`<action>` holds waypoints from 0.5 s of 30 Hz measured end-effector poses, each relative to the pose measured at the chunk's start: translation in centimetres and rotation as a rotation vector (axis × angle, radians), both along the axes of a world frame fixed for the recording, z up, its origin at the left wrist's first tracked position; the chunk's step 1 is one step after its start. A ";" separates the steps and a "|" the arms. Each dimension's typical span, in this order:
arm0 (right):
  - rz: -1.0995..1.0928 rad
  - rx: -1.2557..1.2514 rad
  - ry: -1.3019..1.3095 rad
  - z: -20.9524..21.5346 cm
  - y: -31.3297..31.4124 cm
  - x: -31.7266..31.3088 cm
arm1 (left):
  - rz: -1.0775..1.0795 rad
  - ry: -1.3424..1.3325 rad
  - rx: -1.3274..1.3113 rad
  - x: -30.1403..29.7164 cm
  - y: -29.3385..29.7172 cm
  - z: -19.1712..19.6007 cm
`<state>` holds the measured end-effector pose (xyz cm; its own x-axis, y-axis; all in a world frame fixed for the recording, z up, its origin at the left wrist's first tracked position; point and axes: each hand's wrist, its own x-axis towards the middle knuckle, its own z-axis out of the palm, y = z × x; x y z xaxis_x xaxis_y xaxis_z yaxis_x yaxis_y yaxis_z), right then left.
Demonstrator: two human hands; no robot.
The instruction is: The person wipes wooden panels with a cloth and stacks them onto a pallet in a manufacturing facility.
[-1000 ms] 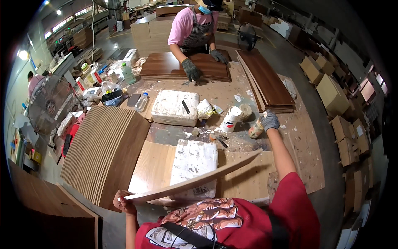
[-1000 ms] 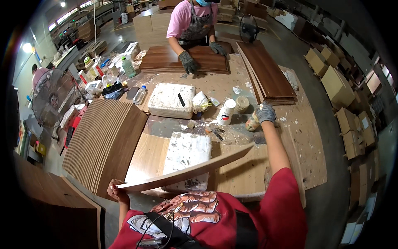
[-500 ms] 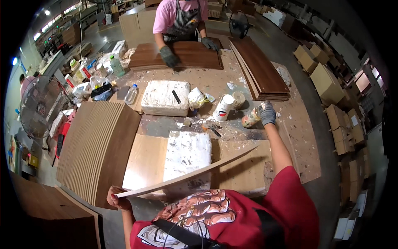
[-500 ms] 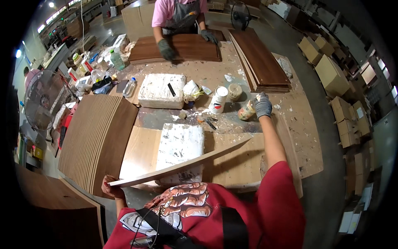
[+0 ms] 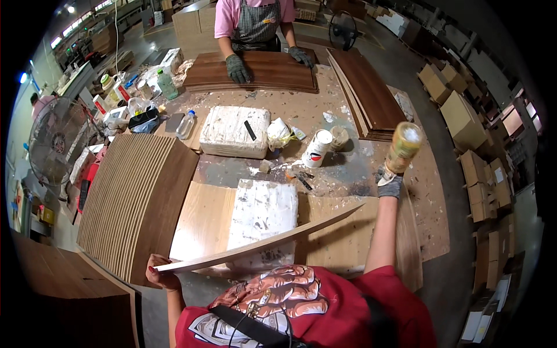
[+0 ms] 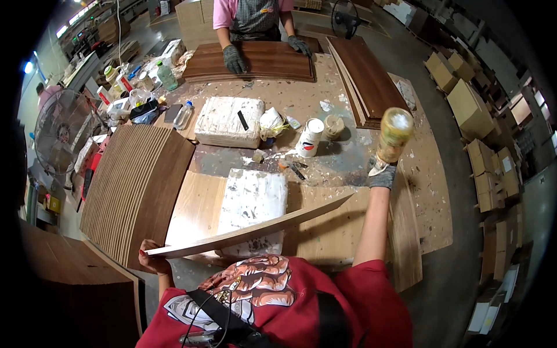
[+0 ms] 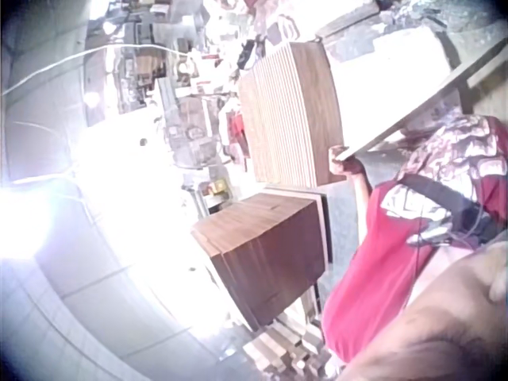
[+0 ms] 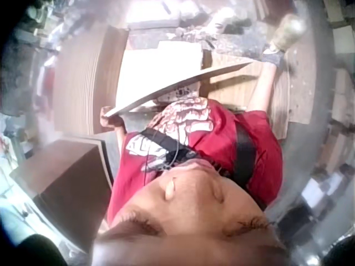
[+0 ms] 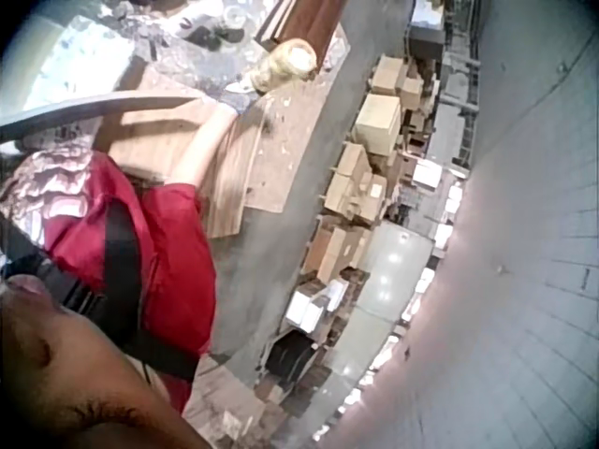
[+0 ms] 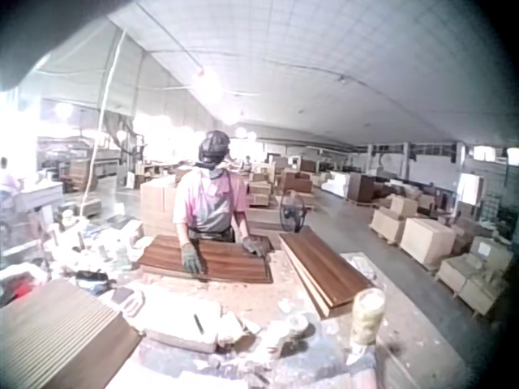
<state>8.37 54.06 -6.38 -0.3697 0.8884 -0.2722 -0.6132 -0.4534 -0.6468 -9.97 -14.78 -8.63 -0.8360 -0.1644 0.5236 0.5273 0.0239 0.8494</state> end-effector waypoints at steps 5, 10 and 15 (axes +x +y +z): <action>-0.044 0.429 -0.280 0.9 4.7 -0.1 | -0.007 -0.011 0.051 -0.4 0.5 -0.3; -0.133 1.546 -1.280 1.4 3.0 -5.6 | 0.001 -0.012 0.070 -0.2 0.1 -0.2; 0.079 1.567 -1.466 -1.0 2.6 -7.2 | -0.010 -0.042 0.094 -0.3 0.3 0.0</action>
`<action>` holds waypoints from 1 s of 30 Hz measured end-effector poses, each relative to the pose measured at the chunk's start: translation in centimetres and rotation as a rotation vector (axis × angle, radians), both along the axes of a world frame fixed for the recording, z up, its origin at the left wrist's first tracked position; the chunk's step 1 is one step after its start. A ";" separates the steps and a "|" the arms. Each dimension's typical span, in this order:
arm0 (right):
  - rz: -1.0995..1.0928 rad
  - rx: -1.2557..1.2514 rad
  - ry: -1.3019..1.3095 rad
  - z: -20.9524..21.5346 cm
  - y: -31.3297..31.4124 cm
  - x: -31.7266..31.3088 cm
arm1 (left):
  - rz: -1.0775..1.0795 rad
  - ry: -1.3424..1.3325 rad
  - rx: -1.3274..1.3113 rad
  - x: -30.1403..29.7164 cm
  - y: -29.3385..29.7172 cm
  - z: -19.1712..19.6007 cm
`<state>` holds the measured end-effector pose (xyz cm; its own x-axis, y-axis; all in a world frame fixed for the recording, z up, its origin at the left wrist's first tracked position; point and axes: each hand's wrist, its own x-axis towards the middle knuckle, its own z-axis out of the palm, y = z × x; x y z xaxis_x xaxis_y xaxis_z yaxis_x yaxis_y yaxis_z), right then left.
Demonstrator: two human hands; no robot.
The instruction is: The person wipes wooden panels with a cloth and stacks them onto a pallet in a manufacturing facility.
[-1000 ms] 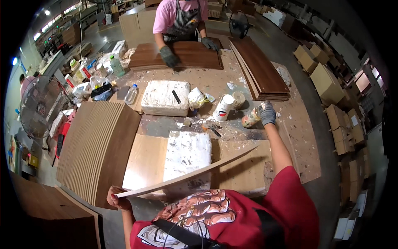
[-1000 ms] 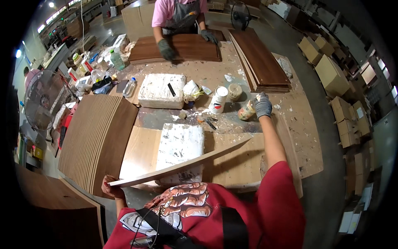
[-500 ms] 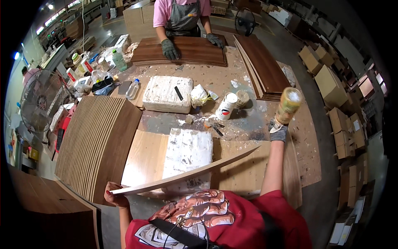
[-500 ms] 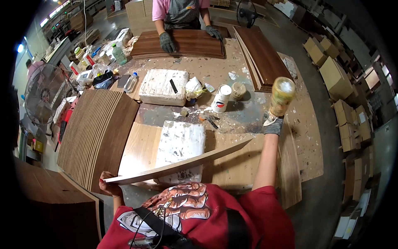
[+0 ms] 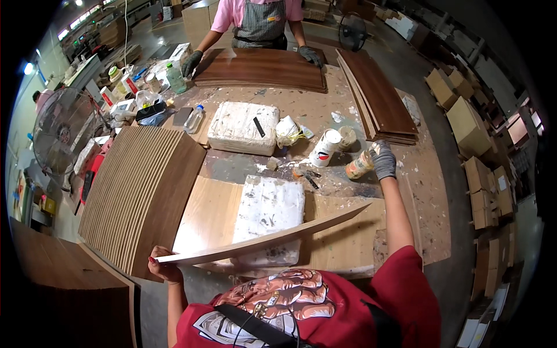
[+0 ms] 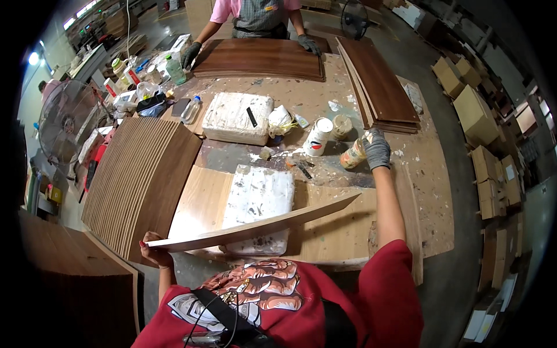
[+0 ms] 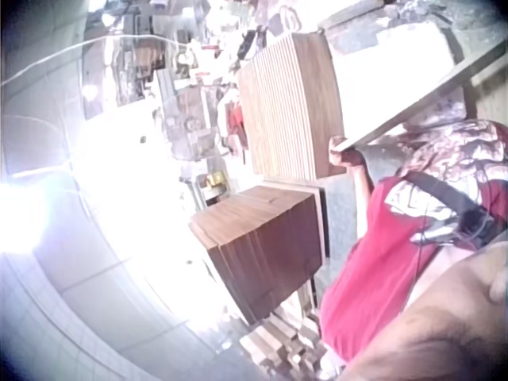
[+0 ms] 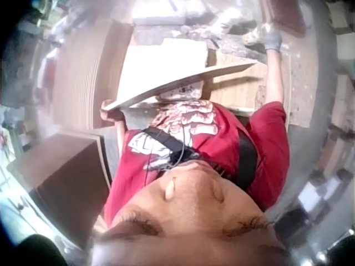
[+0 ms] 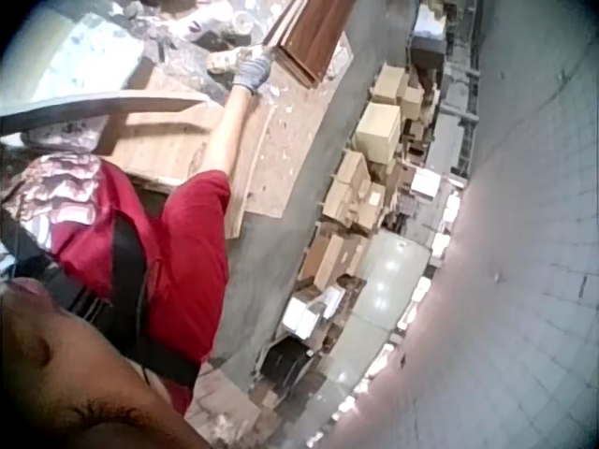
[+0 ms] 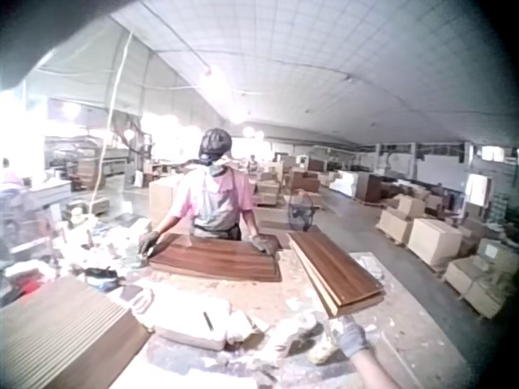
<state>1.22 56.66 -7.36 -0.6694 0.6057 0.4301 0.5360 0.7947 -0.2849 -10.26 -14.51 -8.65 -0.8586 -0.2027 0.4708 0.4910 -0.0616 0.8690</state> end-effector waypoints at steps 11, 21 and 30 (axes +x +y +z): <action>0.100 -0.223 0.100 4.7 -0.6 2.4 | 0.009 -0.114 0.107 0.1 0.3 0.1; 0.687 -0.351 -0.105 10.4 -25.4 3.2 | 0.208 -0.218 -0.133 -1.0 -0.4 -0.8; 0.784 0.002 -0.088 7.6 -36.3 -0.5 | 0.134 -0.206 -0.181 -1.7 0.3 0.2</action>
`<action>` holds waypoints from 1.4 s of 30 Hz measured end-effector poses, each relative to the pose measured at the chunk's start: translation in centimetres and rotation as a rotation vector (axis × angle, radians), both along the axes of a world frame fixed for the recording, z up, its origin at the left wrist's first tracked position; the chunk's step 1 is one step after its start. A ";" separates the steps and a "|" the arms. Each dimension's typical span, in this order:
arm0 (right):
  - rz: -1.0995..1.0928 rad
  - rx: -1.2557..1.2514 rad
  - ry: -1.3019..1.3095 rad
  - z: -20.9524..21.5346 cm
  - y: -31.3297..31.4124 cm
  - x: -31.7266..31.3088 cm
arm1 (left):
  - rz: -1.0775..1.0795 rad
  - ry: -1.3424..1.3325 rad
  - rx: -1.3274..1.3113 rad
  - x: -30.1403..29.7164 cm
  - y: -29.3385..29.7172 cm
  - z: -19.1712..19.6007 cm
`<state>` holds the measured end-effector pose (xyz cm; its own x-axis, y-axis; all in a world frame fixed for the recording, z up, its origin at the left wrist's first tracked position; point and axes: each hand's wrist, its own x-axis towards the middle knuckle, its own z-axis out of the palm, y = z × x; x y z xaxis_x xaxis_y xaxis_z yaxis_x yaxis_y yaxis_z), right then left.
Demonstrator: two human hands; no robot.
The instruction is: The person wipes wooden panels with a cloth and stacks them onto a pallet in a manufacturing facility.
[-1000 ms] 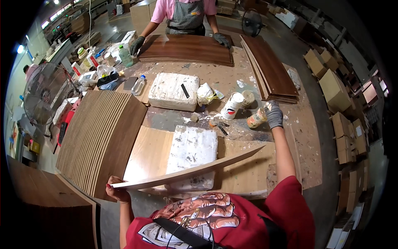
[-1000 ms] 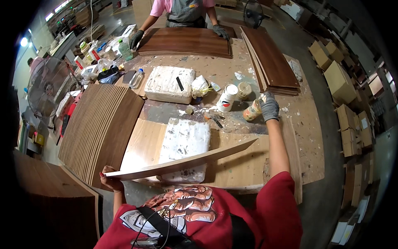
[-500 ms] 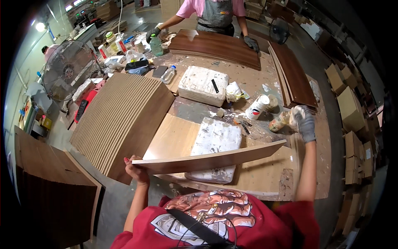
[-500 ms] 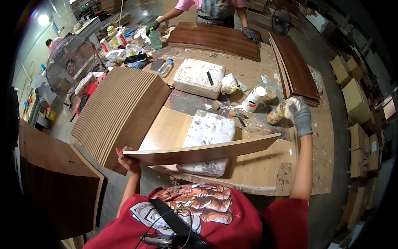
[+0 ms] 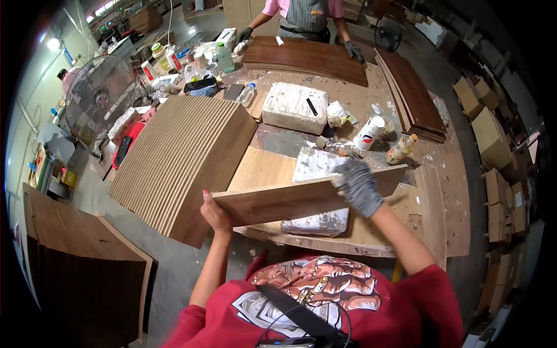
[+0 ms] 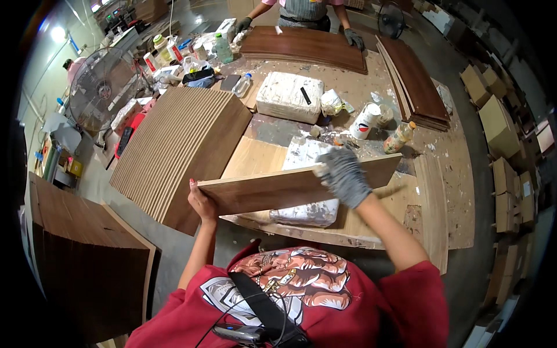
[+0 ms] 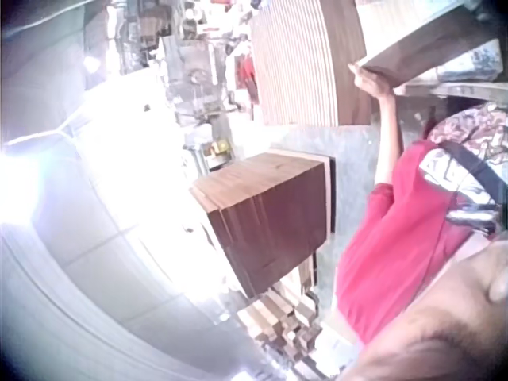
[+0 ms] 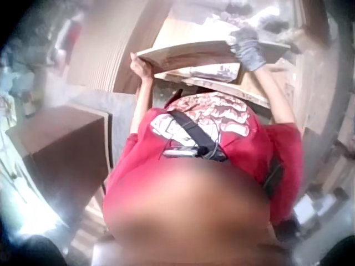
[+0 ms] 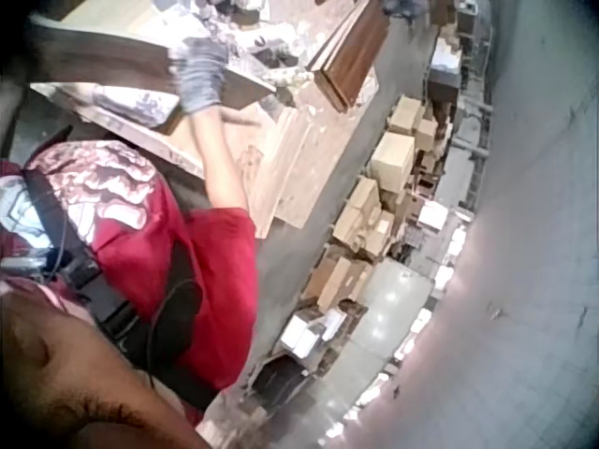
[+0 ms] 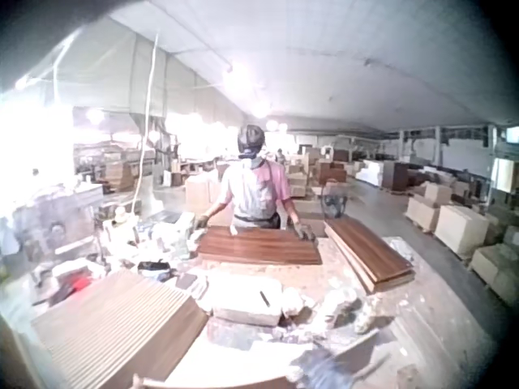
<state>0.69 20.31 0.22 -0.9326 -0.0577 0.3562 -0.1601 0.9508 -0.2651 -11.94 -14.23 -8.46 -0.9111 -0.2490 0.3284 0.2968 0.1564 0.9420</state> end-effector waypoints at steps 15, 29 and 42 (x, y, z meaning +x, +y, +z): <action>0.106 0.108 0.152 -0.5 -23.4 -6.4 | -0.105 -0.049 0.161 1.6 -0.4 0.1; -0.656 0.062 0.243 -7.4 15.4 3.3 | -0.162 -0.063 -0.105 -3.3 0.5 -0.7; -0.681 -0.555 0.373 -15.7 28.5 4.8 | -0.237 -0.441 -0.214 -8.1 2.1 -4.3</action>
